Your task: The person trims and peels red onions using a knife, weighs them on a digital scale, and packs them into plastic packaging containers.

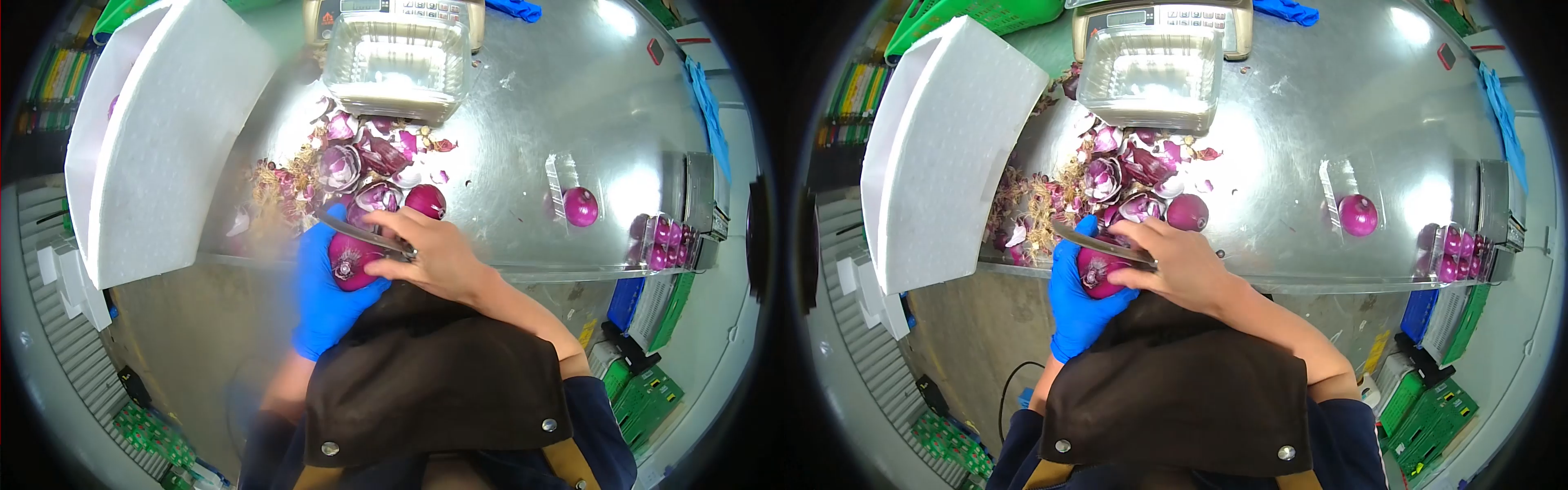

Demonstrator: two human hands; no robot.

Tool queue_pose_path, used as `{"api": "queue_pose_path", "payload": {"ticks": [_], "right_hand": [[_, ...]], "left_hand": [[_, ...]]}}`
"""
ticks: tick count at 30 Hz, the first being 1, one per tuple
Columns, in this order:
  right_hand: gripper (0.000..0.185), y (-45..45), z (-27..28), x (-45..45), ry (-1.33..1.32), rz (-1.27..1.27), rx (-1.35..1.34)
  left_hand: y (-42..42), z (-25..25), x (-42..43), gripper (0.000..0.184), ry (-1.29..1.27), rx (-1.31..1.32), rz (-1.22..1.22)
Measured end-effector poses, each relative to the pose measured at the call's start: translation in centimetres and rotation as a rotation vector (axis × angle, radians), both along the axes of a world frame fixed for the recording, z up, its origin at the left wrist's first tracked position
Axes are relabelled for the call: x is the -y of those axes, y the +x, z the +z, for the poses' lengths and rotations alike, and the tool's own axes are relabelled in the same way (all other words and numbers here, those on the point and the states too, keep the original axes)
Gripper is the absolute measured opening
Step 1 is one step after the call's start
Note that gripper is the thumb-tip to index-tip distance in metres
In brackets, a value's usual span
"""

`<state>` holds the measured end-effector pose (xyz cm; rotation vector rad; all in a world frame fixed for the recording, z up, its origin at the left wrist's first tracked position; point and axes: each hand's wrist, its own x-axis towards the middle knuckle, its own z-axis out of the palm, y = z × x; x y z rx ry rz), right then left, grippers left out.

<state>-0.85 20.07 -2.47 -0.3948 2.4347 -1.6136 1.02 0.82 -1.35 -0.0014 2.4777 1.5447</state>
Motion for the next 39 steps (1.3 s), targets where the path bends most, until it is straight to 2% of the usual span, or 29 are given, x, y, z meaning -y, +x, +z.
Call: {"api": "queue_pose_path", "payload": {"ticks": [6,8,12,15,18,19,22,26,27,30,31,34,39], "right_hand": [[0.045,0.3,-1.8,0.1,0.235,0.073,-0.26],[0.045,0.6,-1.4,0.2,0.319,0.08,-0.296],[0.037,0.8,-2.4,0.7,0.25,-0.002,-0.301],[0.029,0.5,-3.5,0.5,0.243,-0.055,-0.239],[0.026,0.1,-5.9,-0.4,0.3,-0.113,-0.133],[0.025,0.0,-6.5,-0.5,0.308,-0.131,-0.134],[0.028,-0.8,-6.1,-1.2,0.347,-0.225,-0.082],[0.037,-1.6,-1.3,-1.4,0.273,-0.197,0.041],[0.041,-1.2,-0.8,-1.7,0.202,-0.171,0.044],[0.044,-0.2,0.5,-3.4,0.361,0.112,-0.067],[0.051,0.2,0.2,-3.6,0.365,0.116,-0.139],[0.053,0.7,0.9,-4.1,0.465,0.2,-0.2],[0.054,0.7,0.9,-4.2,0.573,0.241,-0.322]], "left_hand": [[0.2,0.0,0.1,0.095,-0.015,0.048,-0.019],[0.2,0.1,-0.2,0.095,0.08,0.109,0.038],[0.3,0.3,-0.4,0.095,0.107,0.139,0.072],[1.0,-1.5,1.3,0.1,0.031,0.021,-0.028],[0.6,0.1,1.0,0.103,0.262,0.003,0.016],[0.3,-0.6,1.7,0.107,0.26,-0.076,-0.019],[0.0,0.5,1.0,0.11,0.798,0.124,0.209],[-0.9,1.4,0.9,0.114,1.039,0.47,0.312],[-0.9,1.5,0.8,0.108,1.003,0.44,0.275],[-0.7,1.2,1.0,0.103,0.95,0.423,0.31],[-1.0,0.5,1.2,0.097,0.847,0.353,0.255],[-1.1,0.9,1.2,0.088,0.393,0.194,0.131],[-1.1,1.2,1.2,0.085,0.223,0.146,0.125]]}}
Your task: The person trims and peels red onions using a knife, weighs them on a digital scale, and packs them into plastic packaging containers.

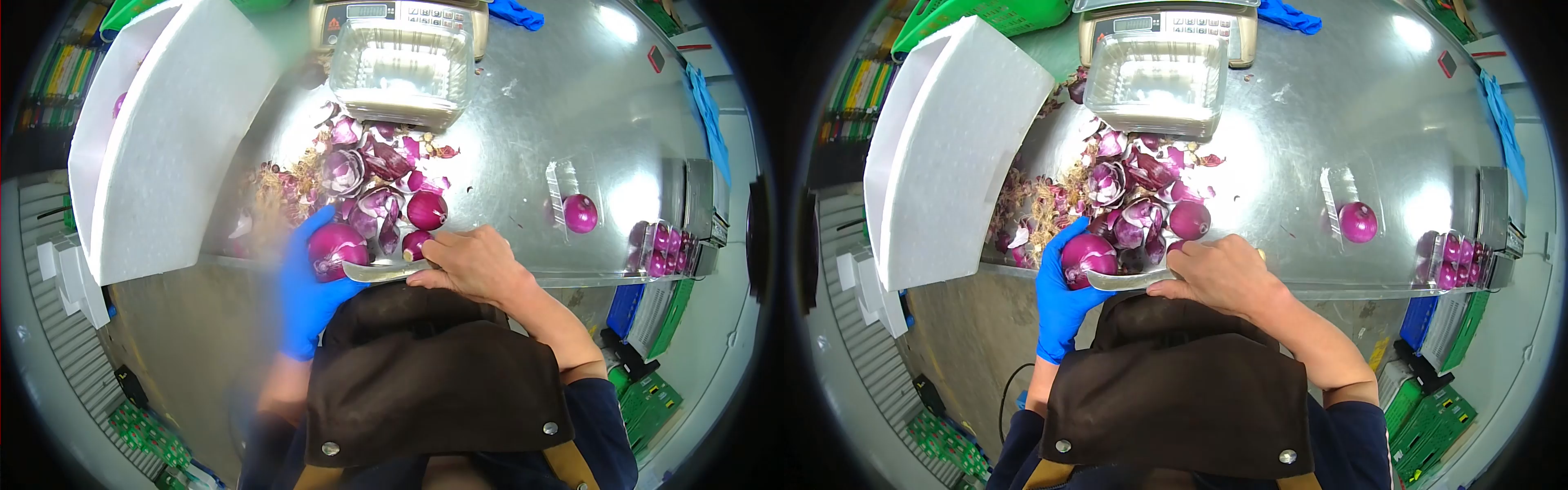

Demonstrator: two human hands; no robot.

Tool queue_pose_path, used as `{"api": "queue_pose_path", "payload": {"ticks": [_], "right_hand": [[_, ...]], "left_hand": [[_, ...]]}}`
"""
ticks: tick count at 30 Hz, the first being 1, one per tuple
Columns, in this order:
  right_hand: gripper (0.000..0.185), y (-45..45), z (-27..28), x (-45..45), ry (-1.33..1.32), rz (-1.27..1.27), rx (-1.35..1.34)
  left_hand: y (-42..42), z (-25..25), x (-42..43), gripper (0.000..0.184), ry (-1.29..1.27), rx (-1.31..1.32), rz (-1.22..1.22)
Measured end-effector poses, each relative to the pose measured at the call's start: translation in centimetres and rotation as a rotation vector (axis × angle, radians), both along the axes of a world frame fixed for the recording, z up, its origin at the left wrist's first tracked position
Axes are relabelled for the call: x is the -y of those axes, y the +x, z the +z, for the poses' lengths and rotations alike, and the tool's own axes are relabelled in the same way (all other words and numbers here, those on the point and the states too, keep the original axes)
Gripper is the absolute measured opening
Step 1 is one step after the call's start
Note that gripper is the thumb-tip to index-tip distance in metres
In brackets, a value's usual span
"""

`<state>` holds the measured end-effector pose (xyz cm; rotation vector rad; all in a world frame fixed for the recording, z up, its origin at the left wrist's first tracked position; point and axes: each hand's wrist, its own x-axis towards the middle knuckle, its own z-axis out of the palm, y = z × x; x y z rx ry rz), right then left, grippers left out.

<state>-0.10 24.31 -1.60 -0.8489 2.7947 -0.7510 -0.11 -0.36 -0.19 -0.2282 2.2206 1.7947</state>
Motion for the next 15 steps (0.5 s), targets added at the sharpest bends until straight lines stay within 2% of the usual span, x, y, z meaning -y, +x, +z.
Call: {"api": "queue_pose_path", "payload": {"ticks": [7,11,15], "right_hand": [[0.055,-0.2,-0.6,0.3,0.043,-0.006,-0.025],[0.055,-0.4,-1.1,0.9,0.013,-0.104,-0.009],[0.055,-0.1,-1.0,0.4,-0.028,-0.065,0.033]], "left_hand": [[0.0,0.0,-0.1,0.09,-0.187,-0.057,-0.088],[0.1,0.3,-0.1,0.091,-0.281,-0.057,-0.188],[0.4,-0.5,-0.2,0.091,-0.199,-0.011,-0.108]]}}
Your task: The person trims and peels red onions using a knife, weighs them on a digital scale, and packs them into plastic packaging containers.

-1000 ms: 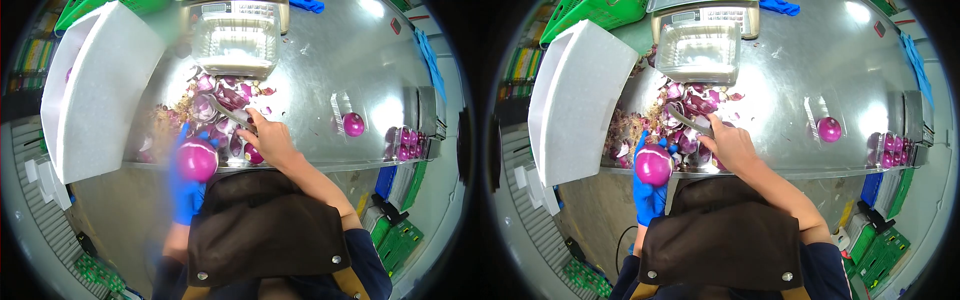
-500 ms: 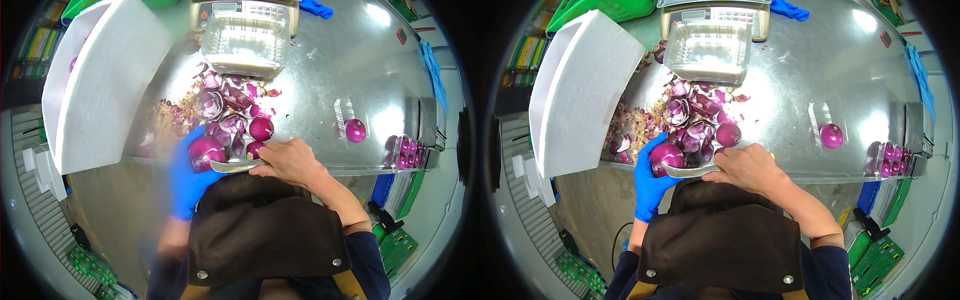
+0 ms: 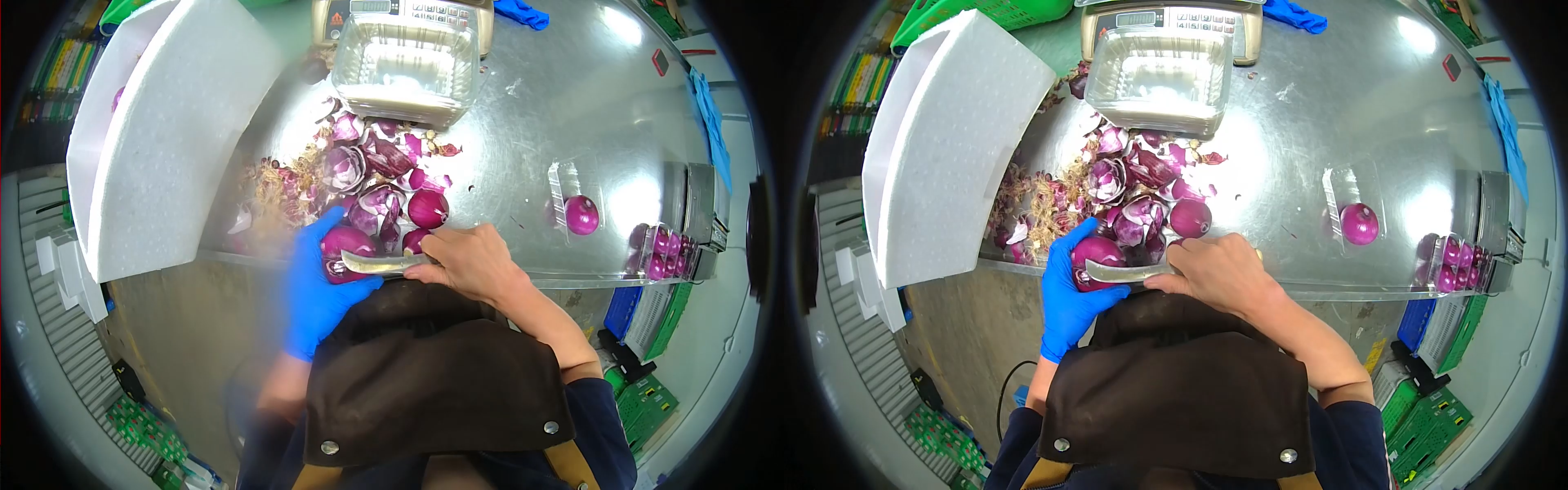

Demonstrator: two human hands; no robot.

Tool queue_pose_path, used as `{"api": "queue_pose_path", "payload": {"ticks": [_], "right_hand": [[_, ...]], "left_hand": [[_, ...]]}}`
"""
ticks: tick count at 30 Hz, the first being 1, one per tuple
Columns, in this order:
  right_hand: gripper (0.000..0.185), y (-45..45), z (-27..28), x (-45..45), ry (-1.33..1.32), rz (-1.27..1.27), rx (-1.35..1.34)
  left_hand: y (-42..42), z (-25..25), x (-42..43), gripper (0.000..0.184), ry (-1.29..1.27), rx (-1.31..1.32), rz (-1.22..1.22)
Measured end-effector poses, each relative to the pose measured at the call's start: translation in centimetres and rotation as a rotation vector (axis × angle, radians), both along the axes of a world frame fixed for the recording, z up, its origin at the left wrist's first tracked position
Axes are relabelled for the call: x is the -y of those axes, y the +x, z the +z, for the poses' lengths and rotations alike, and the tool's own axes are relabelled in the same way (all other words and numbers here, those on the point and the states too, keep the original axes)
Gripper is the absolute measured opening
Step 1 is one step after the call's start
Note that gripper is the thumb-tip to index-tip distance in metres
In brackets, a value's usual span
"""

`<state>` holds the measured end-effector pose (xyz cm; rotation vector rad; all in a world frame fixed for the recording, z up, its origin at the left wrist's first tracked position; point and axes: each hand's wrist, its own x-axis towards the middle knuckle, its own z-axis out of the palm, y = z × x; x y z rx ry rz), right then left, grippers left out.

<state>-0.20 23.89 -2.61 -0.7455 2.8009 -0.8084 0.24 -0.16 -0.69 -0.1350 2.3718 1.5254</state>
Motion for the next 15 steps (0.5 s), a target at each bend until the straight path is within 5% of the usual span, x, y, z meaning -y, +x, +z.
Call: {"api": "queue_pose_path", "payload": {"ticks": [10,15], "right_hand": [[0.055,0.2,-0.5,0.2,0.029,-0.028,-0.085],[0.056,0.9,-1.4,1.0,-0.072,-0.125,0.155]], "left_hand": [[-0.4,0.0,-0.2,0.092,-0.122,-0.056,-0.024],[-0.2,-0.6,-0.4,0.096,-0.111,-0.061,-0.02]]}}
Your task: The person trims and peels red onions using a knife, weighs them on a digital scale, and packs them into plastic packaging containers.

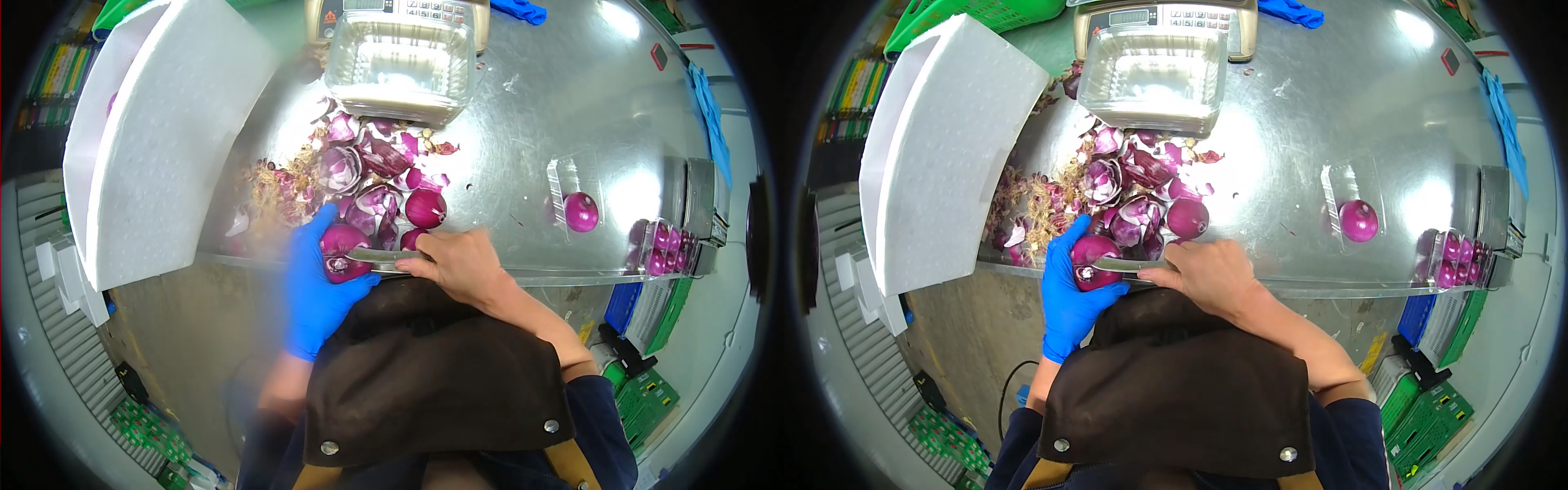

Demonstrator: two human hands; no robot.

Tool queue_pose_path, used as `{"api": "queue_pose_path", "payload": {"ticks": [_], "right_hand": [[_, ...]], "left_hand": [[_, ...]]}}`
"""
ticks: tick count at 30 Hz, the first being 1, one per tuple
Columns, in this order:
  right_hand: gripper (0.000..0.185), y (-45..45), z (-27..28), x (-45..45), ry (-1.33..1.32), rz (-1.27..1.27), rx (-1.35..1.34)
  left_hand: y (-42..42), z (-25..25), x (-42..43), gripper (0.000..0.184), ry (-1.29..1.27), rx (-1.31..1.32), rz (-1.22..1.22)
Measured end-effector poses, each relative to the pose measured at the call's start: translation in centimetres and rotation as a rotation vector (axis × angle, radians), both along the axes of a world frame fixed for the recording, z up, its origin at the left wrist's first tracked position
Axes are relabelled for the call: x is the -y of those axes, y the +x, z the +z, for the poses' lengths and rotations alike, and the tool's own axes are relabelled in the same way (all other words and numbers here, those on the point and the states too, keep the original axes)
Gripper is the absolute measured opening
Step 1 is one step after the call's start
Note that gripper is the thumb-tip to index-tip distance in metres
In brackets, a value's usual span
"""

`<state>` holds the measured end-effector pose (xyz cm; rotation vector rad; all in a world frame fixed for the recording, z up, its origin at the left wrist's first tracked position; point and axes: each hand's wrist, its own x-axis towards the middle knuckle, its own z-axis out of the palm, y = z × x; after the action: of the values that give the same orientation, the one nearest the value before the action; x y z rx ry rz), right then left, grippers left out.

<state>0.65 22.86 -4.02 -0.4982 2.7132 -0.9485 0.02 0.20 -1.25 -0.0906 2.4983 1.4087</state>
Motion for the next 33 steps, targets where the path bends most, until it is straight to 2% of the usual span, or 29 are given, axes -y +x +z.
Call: {"api": "queue_pose_path", "payload": {"ticks": [4,7,10,11,14,16,19,20,23,24,27,33], "right_hand": [[0.059,0.4,-1.2,0.2,-0.133,-0.067,0.257],[0.062,0.6,-1.5,0.6,-0.399,-0.177,0.511],[0.06,0.7,-1.9,0.3,-0.547,-0.228,0.672],[0.062,0.7,-1.9,0.3,-0.541,-0.243,0.712],[0.065,0.6,-1.8,0.5,-0.525,-0.298,0.827],[0.066,0.3,-1.9,0.7,-0.523,-0.343,0.902],[0.065,-1.8,-3.5,-1.5,-0.52,-0.567,0.905],[0.061,-2.1,-2.7,-1.4,-0.428,-0.498,0.998],[0.052,-0.6,-3.3,0.5,-0.471,-0.203,0.452],[0.048,-0.7,-1.8,0.7,-0.316,-0.148,0.325],[0.052,-0.5,-0.7,0.6,-0.191,0.027,0.158],[0.056,0.0,-0.3,0.4,-0.115,0.033,0.124]], "left_hand": [[0.1,0.1,-0.4,0.1,0.002,0.017,0.02],[0.2,0.0,-0.4,0.103,0.032,0.012,0.022],[0.6,-0.3,0.2,0.105,0.036,-0.009,-0.003],[0.7,-0.4,0.3,0.106,0.036,-0.017,-0.015],[0.9,-0.5,0.3,0.107,0.247,0.105,0.113],[1.0,0.0,0.5,0.107,0.222,0.075,0.058],[1.2,0.6,0.4,0.105,0.207,0.064,0.022],[1.5,0.7,0.5,0.103,0.2,0.07,0.02],[0.8,-1.1,1.0,0.097,0.333,0.054,0.159],[0.5,-0.6,0.9,0.089,0.424,0.123,0.214],[0.2,-0.3,1.3,0.084,0.561,0.196,0.31],[0.2,0.1,0.9,0.081,0.558,0.185,0.327]]}}
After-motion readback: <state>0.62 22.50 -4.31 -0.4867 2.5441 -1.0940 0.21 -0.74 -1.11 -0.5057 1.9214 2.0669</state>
